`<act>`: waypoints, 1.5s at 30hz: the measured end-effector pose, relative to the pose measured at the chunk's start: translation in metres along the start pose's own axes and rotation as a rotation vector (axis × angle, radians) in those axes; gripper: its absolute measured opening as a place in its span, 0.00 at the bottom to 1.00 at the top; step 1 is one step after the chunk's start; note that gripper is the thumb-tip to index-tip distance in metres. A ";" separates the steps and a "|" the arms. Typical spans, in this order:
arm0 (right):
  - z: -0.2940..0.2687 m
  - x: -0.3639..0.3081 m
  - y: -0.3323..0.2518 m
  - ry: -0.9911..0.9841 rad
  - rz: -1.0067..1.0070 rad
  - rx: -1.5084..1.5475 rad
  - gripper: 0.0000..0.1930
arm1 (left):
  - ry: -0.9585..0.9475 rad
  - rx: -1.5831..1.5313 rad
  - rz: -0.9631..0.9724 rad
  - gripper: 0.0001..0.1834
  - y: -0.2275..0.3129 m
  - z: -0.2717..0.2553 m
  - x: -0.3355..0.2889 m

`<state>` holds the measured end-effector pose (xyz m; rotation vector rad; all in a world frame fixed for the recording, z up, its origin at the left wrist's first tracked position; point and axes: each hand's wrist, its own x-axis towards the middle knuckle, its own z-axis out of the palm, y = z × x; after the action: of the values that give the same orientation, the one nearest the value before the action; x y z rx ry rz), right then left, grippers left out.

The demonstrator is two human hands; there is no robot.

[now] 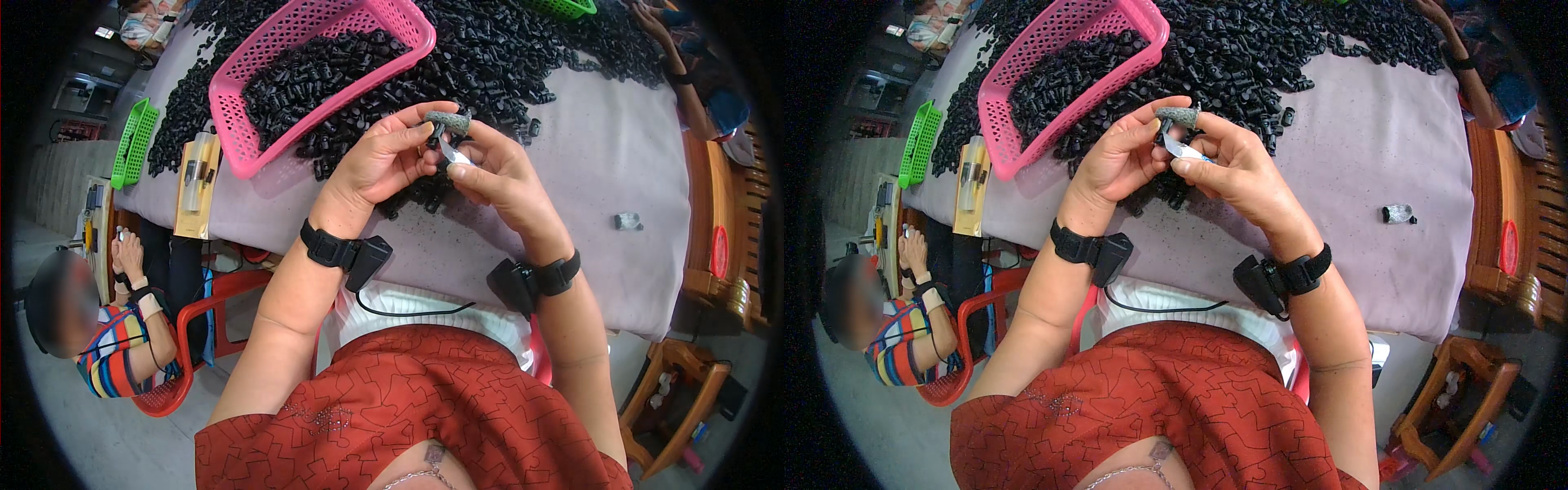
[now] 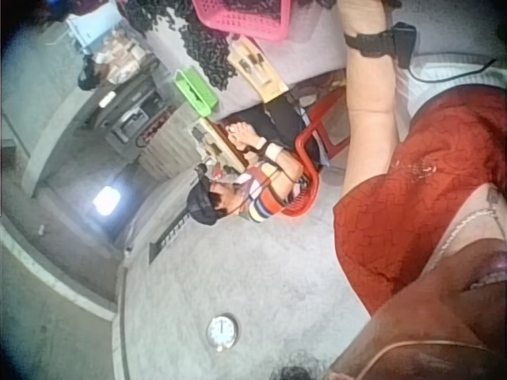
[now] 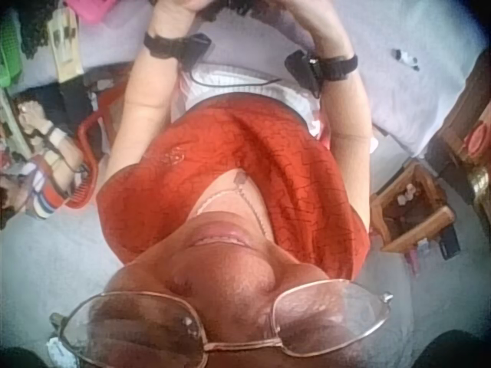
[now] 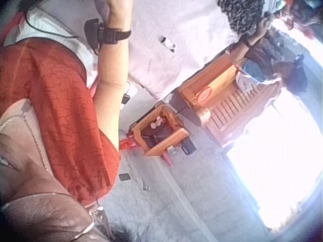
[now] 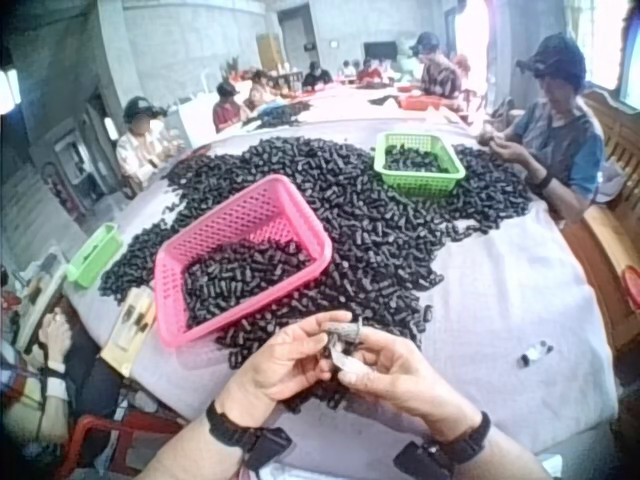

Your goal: The person is assembling small black plastic components by hand at a workstation.

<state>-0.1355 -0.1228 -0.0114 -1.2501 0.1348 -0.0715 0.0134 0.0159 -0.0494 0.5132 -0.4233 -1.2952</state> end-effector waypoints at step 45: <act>-0.008 0.009 0.004 0.273 -0.065 0.006 0.08 | 0.739 1.624 0.838 0.12 0.089 0.035 -0.037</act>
<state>-0.1275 -0.1302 -0.0183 -1.2346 0.3295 -0.2988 0.0561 0.0651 0.0304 1.8178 -0.8701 0.3448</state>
